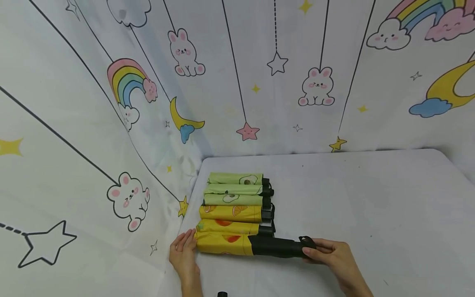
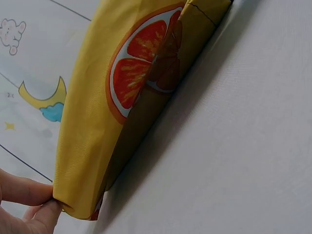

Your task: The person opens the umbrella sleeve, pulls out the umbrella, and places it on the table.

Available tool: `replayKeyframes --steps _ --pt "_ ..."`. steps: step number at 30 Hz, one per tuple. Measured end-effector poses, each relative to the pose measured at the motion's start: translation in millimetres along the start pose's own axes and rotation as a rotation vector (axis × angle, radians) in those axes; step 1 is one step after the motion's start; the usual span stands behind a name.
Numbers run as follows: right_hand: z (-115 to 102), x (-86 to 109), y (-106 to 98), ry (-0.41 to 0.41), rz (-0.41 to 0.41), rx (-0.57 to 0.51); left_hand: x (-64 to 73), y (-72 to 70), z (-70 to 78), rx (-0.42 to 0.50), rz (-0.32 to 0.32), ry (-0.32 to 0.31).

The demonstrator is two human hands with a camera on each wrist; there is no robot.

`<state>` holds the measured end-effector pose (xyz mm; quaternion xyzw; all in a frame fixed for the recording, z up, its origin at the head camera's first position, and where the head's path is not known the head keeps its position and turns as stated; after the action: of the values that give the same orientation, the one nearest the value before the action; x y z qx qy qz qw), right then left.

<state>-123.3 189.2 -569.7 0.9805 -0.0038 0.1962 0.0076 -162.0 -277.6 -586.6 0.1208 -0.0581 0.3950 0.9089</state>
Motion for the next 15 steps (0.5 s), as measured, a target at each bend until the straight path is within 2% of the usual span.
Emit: replayKeyframes --steps 15 --pt "-5 4.5 -14 -0.007 -0.046 0.011 0.4 2.4 -2.7 0.046 -0.007 -0.016"
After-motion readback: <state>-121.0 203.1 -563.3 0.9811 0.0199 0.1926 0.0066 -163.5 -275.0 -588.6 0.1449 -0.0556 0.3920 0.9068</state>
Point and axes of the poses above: each hand's wrist, its own x-axis away from the middle knuckle, its own y-axis out of the palm, z = x × y, the point moved 9 cm from there along -x, towards the middle knuckle
